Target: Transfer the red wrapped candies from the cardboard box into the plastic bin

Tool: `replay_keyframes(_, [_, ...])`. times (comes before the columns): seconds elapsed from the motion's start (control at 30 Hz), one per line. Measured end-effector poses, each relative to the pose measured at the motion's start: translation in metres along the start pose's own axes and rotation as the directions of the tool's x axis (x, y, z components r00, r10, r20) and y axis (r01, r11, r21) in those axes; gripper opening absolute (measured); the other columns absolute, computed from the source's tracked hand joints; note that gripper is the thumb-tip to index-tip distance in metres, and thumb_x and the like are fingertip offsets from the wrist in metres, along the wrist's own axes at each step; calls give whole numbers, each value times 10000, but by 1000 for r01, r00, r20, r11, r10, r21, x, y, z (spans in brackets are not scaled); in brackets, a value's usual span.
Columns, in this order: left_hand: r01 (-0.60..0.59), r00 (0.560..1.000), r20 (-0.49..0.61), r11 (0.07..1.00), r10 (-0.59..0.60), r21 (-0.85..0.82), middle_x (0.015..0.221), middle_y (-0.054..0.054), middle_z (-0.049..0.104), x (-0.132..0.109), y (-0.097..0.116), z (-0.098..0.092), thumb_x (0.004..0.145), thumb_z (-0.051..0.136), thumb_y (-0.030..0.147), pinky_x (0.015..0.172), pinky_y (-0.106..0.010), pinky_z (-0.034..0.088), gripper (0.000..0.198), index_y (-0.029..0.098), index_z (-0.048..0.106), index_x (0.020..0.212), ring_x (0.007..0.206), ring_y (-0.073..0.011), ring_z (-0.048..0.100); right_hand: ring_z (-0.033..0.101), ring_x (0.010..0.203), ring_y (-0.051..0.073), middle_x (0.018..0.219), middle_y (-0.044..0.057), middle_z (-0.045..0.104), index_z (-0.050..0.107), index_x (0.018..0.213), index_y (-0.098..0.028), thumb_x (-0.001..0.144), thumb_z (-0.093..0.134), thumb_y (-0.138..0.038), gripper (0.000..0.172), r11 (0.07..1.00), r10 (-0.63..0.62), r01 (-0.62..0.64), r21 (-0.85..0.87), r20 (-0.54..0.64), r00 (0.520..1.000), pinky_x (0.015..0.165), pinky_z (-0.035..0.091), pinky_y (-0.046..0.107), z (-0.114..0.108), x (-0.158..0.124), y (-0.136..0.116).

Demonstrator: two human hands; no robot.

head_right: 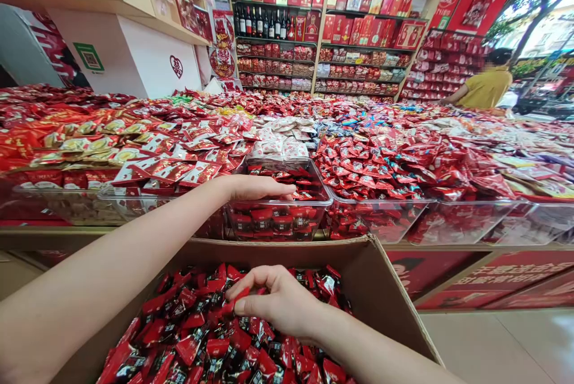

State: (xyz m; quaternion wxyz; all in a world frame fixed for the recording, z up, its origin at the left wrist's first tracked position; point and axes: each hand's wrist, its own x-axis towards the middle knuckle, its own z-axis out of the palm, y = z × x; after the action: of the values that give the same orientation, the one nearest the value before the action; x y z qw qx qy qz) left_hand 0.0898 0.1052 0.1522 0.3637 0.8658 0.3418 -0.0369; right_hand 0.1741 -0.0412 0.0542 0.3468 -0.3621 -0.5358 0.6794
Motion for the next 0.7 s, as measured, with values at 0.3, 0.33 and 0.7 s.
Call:
replay_keyframes(0.3, [109, 974, 225, 921, -24, -375, 921, -18, 638, 0, -2, 7, 650, 356, 641, 755, -295, 377, 546, 243, 590, 942, 875, -219, 536, 497, 571, 85, 685, -2, 555, 552, 792, -163, 625, 596, -334, 243, 977, 139, -118, -176, 111, 984, 546, 406, 212, 1, -5, 10])
replay_keyframes(0.33, [114, 973, 229, 916, -25, -385, 912, -17, 640, 0, -2, 7, 644, 370, 639, 738, -290, 385, 537, 244, 595, 930, 858, -216, 543, 499, 598, 90, 687, 2, 561, 551, 775, -156, 610, 608, -343, 255, 968, 144, -119, -220, 102, 984, 559, 404, 208, 1, -5, 13])
replay_keyframes(0.7, [77, 978, 207, 962, -22, -262, 950, -5, 625, -2, -1, 4, 700, 226, 627, 784, -308, 360, 587, 248, 575, 980, 860, -206, 531, 477, 810, 111, 915, 10, 515, 484, 930, -203, 625, 512, -87, 328, 681, -278, 261, -684, 87, 956, 730, 395, 238, -4, -27, -65])
